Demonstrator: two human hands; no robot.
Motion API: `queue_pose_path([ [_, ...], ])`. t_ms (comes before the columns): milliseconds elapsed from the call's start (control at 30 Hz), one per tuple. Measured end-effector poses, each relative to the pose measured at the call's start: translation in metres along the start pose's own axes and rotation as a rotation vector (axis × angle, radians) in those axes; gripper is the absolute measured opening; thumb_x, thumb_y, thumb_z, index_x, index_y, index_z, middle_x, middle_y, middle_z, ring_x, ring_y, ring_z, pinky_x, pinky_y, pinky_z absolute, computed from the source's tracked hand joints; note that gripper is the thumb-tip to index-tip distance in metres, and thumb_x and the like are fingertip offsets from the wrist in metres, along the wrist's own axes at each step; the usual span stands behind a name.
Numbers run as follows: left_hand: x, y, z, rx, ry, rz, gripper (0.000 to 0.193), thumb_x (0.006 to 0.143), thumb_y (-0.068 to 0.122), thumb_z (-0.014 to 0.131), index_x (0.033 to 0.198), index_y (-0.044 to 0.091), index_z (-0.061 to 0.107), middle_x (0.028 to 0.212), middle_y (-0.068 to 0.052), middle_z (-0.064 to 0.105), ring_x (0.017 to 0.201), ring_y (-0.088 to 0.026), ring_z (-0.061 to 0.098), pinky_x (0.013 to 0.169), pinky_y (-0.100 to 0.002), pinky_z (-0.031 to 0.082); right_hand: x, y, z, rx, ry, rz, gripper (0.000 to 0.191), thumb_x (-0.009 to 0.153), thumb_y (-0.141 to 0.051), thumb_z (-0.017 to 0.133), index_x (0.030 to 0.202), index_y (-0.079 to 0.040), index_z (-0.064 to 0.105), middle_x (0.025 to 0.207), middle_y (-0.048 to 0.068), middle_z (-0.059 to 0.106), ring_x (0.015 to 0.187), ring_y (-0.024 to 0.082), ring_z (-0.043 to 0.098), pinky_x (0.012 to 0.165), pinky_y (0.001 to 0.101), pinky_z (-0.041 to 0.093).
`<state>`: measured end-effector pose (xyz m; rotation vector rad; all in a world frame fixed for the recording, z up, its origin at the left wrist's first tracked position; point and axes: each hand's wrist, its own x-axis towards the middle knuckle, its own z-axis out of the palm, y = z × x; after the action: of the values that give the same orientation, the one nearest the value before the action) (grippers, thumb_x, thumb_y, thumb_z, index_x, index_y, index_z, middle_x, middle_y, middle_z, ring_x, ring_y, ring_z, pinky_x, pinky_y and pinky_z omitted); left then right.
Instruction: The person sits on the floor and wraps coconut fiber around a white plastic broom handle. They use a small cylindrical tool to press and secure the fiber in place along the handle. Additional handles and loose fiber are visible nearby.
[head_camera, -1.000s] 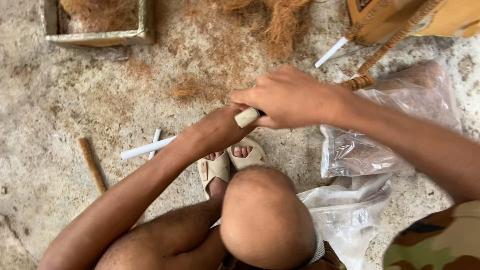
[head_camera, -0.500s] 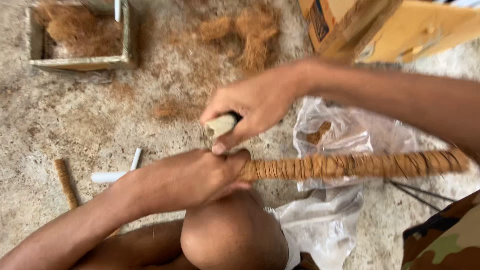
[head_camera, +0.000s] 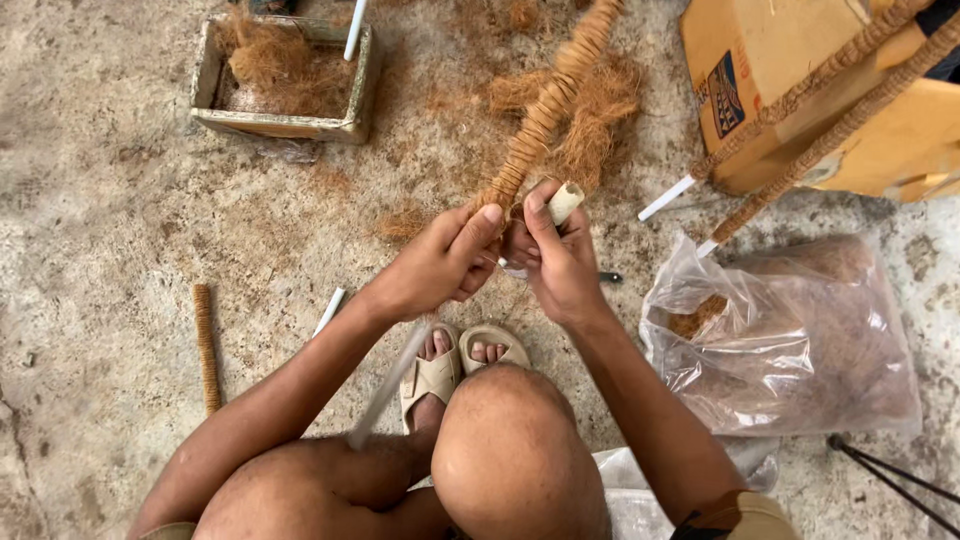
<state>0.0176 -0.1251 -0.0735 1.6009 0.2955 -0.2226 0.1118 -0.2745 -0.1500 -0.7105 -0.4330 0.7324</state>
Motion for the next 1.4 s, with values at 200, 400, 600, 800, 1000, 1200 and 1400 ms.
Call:
queue_pose_path([
  [200,0.006,-0.009,0.003,0.54,0.023,-0.061,0.036,0.111,0.029,0.033,0.108,0.004,0.058,0.064,-0.002,0.056,0.045,-0.011,0.049,0.037,-0.03,0.049,-0.011,-0.037,0.007,-0.82,-0.196,-0.06,0.018,0.106,-0.022,0.063,0.092,-0.01,0.062,0.074,-0.003,0.055,0.06,0.005,0.054,0.05,0.0245,0.051],
  [400,0.004,-0.024,0.008,0.974,-0.134,-0.144,0.045,0.099,0.012,0.044,0.143,0.0,0.045,0.079,-0.015,0.07,0.05,-0.019,0.066,0.039,-0.027,0.054,-0.003,-0.074,0.044,-1.584,-0.634,-0.052,0.014,0.096,-0.018,0.071,0.107,-0.009,0.071,0.065,0.002,0.066,0.044,0.008,0.055,0.036,0.0266,0.045],
  [600,-0.018,-0.005,0.022,0.733,-0.306,0.17,0.03,0.104,0.035,0.055,0.103,0.007,0.065,0.074,-0.013,0.07,0.058,-0.019,0.067,0.046,-0.032,0.053,0.042,-0.124,0.09,-1.865,-1.181,0.211,0.023,0.089,-0.021,0.074,0.108,-0.012,0.065,0.062,0.001,0.066,0.052,0.011,0.058,0.046,0.0307,0.044],
  [800,-0.054,0.044,0.028,1.015,-0.487,0.476,0.04,0.105,0.038,0.049,0.095,0.0,0.053,0.062,-0.006,0.059,0.044,-0.016,0.061,0.041,-0.032,0.05,0.07,-0.142,0.117,-1.531,-1.162,0.51,0.015,0.092,-0.03,0.068,0.091,-0.015,0.067,0.063,-0.001,0.066,0.048,0.01,0.056,0.044,0.0286,0.041],
  [1000,-0.073,0.061,0.023,0.793,-0.513,0.331,0.037,0.106,0.042,0.046,0.093,0.008,0.053,0.052,0.0,0.054,0.038,-0.015,0.056,0.035,-0.035,0.048,0.06,-0.117,0.061,-0.938,-1.012,0.442,0.032,0.1,-0.038,0.063,0.079,-0.014,0.059,0.065,-0.004,0.052,0.05,0.006,0.049,0.043,0.024,0.043],
  [1200,-0.054,0.038,0.002,0.467,-0.157,0.307,0.036,0.106,0.041,0.039,0.096,0.008,0.052,0.056,-0.002,0.054,0.042,-0.015,0.055,0.041,-0.031,0.052,0.022,-0.053,0.009,-0.382,-0.286,0.169,0.03,0.105,-0.04,0.06,0.093,-0.014,0.049,0.072,-0.005,0.041,0.06,0.008,0.042,0.053,0.0263,0.036],
  [1400,-0.022,0.007,0.0,0.364,-0.049,0.116,0.035,0.11,0.035,0.042,0.094,0.006,0.055,0.07,-0.002,0.054,0.058,-0.014,0.054,0.05,-0.032,0.052,-0.032,-0.007,0.007,-0.034,-0.07,-0.021,0.024,0.116,-0.024,0.051,0.095,-0.012,0.049,0.07,-0.004,0.039,0.062,0.008,0.037,0.059,0.0281,0.032],
])
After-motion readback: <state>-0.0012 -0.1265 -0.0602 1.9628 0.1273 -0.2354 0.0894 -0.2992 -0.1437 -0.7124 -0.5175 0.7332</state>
